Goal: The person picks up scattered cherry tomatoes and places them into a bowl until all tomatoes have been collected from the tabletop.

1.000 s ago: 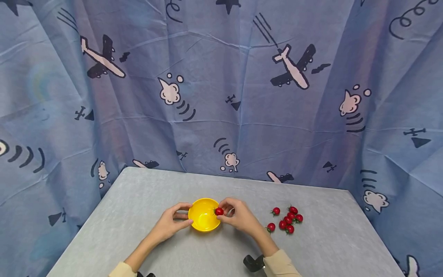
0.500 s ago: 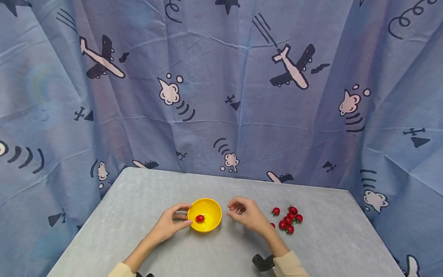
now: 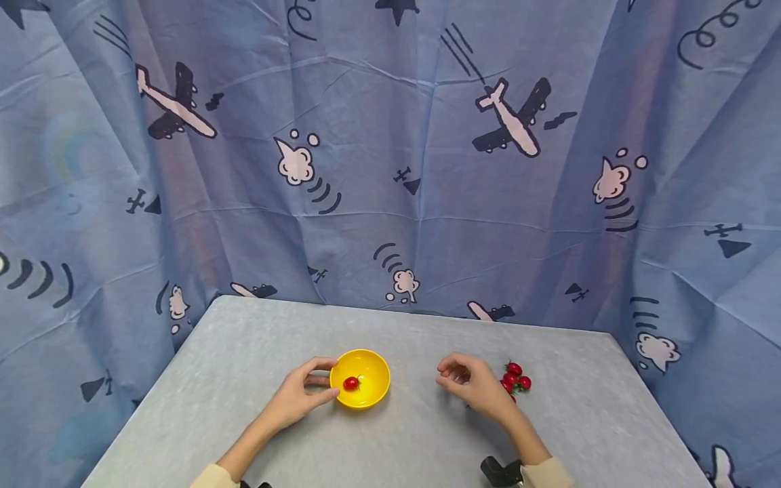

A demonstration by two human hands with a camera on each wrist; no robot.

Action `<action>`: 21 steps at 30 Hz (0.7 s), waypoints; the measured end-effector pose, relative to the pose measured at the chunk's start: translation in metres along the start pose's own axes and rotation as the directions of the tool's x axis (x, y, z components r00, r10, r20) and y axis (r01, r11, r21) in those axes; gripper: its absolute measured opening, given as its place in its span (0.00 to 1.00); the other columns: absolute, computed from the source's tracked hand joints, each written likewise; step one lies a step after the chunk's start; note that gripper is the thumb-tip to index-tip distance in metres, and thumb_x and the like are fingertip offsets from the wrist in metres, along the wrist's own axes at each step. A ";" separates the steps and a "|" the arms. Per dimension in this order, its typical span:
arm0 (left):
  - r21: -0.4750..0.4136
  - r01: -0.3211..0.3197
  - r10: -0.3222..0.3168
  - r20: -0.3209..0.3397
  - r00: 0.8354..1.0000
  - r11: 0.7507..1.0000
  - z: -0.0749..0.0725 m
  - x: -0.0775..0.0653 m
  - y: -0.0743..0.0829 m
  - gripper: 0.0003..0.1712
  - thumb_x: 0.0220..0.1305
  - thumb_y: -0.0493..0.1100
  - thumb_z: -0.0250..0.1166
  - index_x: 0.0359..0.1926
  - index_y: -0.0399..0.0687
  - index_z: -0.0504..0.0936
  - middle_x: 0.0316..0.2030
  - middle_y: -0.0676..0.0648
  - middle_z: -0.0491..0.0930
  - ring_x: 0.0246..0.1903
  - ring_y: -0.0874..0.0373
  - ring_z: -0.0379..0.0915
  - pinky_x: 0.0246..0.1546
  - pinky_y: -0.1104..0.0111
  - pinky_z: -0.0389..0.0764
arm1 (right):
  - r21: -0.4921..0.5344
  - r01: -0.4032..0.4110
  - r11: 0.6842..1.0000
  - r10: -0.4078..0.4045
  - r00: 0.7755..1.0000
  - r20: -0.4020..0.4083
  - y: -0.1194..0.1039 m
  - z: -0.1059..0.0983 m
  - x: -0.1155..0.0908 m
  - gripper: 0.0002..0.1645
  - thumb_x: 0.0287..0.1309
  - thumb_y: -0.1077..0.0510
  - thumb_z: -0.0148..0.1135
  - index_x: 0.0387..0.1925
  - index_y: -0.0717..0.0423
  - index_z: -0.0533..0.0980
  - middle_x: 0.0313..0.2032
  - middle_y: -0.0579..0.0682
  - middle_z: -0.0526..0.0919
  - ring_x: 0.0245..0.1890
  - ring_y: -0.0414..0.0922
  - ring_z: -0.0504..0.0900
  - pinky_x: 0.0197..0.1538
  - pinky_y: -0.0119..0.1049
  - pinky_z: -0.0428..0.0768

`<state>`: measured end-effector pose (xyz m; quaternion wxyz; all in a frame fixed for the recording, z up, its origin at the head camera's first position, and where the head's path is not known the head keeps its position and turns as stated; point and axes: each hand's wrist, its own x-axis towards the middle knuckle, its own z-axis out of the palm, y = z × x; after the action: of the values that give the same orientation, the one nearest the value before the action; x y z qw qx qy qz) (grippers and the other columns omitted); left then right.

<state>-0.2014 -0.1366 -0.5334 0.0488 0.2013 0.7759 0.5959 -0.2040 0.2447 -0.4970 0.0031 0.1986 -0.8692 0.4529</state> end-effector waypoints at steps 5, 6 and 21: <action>0.009 0.001 -0.001 -0.004 1.000 1.000 -0.001 0.000 -0.001 0.29 0.64 0.40 0.74 0.63 0.41 0.76 0.58 0.36 0.76 0.48 0.44 0.80 0.43 0.64 0.85 | -0.004 -0.039 0.999 0.039 0.998 -0.041 0.012 -0.019 -0.016 0.09 0.61 0.60 0.73 0.40 0.60 0.82 0.32 0.45 0.82 0.31 0.44 0.80 0.35 0.35 0.82; 0.012 0.002 -0.002 -0.004 1.000 1.000 -0.001 0.000 -0.001 0.29 0.64 0.40 0.74 0.63 0.42 0.76 0.58 0.36 0.76 0.48 0.44 0.80 0.43 0.64 0.85 | -0.001 -0.051 0.999 0.051 0.997 -0.050 0.015 -0.023 -0.019 0.09 0.61 0.61 0.73 0.41 0.60 0.82 0.32 0.45 0.82 0.31 0.44 0.80 0.35 0.35 0.82; 0.011 0.012 -0.012 0.003 1.000 1.000 -0.002 0.001 -0.003 0.29 0.63 0.41 0.74 0.63 0.41 0.76 0.58 0.37 0.76 0.48 0.45 0.80 0.44 0.64 0.85 | -0.027 -0.166 0.986 0.160 0.976 -0.145 0.046 -0.065 -0.068 0.10 0.59 0.64 0.73 0.41 0.62 0.81 0.33 0.48 0.82 0.31 0.42 0.81 0.34 0.34 0.82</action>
<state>-0.2038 -0.1388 -0.5350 0.0525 0.1977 0.7803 0.5910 -0.1683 0.3429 -0.5072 0.0317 0.0939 -0.8887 0.4476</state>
